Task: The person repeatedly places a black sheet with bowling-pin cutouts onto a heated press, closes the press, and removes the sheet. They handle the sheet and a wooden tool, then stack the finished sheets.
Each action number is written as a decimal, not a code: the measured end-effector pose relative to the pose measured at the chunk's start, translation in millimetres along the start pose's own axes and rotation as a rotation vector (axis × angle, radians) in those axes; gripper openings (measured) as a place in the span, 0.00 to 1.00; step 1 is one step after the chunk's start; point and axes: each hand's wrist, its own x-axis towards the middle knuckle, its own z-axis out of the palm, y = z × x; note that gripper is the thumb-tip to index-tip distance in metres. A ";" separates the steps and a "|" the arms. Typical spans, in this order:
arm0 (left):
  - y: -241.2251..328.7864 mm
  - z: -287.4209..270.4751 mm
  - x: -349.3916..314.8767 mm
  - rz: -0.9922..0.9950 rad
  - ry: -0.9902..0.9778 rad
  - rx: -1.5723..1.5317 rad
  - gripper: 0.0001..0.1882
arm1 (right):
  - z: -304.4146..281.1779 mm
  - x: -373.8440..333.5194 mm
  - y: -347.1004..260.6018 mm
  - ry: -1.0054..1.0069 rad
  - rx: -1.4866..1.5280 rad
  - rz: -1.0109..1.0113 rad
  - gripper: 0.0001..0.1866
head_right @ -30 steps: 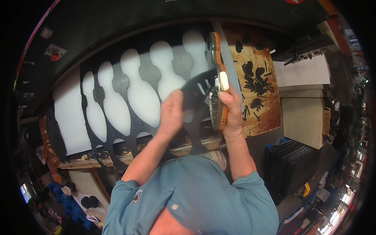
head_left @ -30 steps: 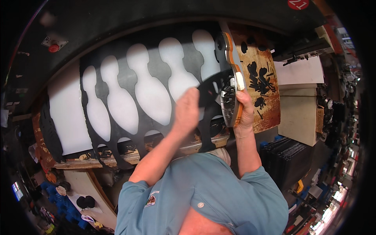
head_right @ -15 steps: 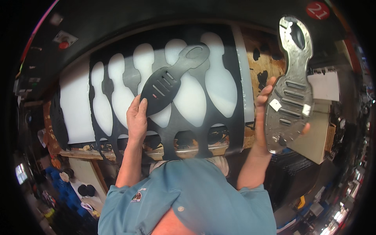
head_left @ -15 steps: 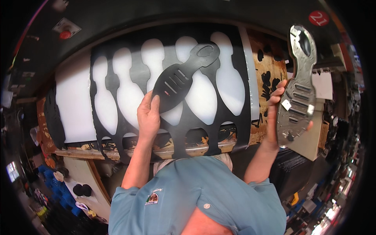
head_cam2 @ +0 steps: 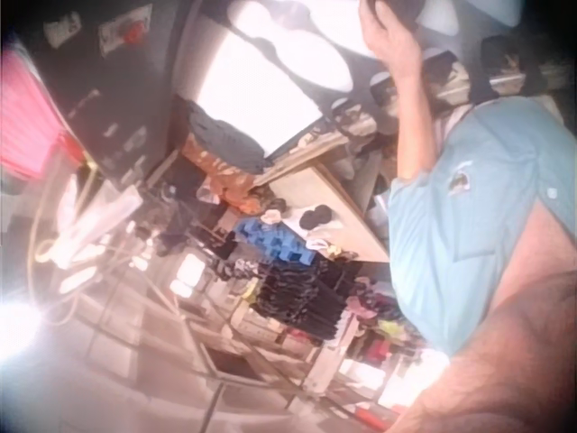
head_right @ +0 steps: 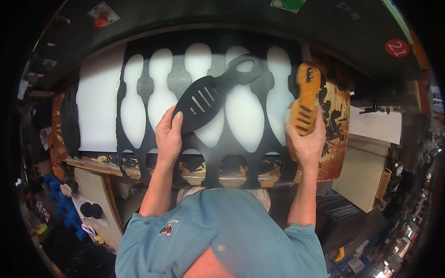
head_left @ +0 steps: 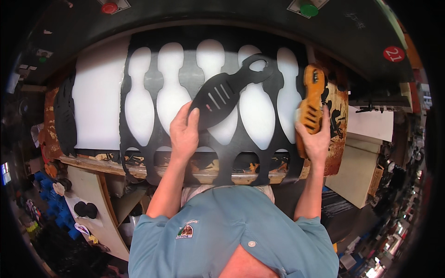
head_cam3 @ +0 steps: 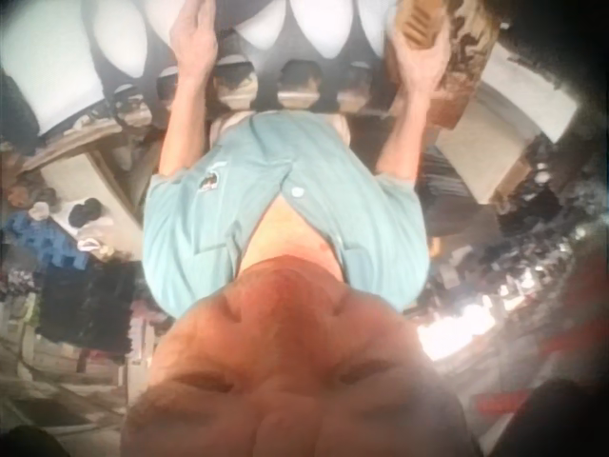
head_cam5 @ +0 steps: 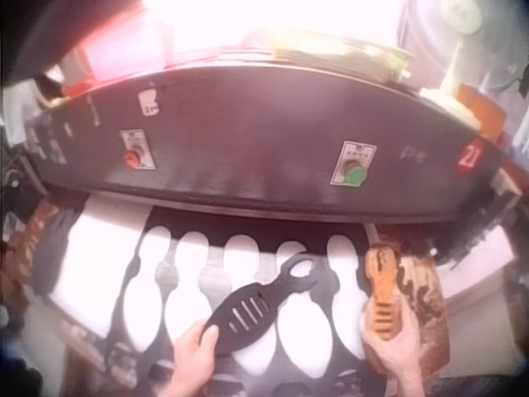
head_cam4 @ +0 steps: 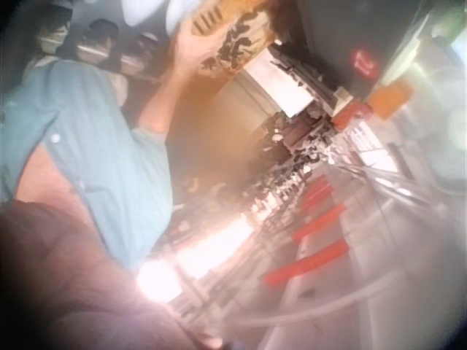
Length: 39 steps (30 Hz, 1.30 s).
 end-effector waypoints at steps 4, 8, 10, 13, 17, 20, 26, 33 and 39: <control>12.1 -36.3 -6.6 0.029 0.065 0.074 0.18 | 13.3 -4.9 32.6 -0.001 -0.125 0.063 0.30; 19.6 -70.6 -0.3 0.075 0.186 0.106 0.17 | -15.0 14.4 83.2 -0.006 -0.083 -0.136 0.17; 26.4 -94.5 7.5 0.106 0.312 0.348 0.18 | -25.9 19.1 99.2 0.039 -0.116 0.030 0.18; 40.2 -146.6 17.0 0.185 0.469 0.335 0.18 | -36.9 23.3 106.8 0.130 -0.352 0.087 0.22; 58.9 -254.2 38.4 0.420 0.747 0.432 0.18 | -16.8 11.5 88.0 0.192 -0.243 0.109 0.30; 71.0 -355.5 56.1 0.410 1.048 0.723 0.19 | 12.5 2.5 68.1 0.000 -0.485 -0.018 0.40; 77.6 -439.4 43.5 0.336 1.281 1.353 0.31 | 22.5 5.2 48.3 0.075 -0.453 -0.015 0.44; 70.9 -247.9 115.3 0.244 0.287 0.364 0.23 | 19.7 10.4 45.2 0.024 -0.436 -0.003 0.48; 54.8 0.1 138.7 0.221 -0.347 0.638 0.41 | 7.4 3.0 23.3 -0.044 -0.456 0.000 0.56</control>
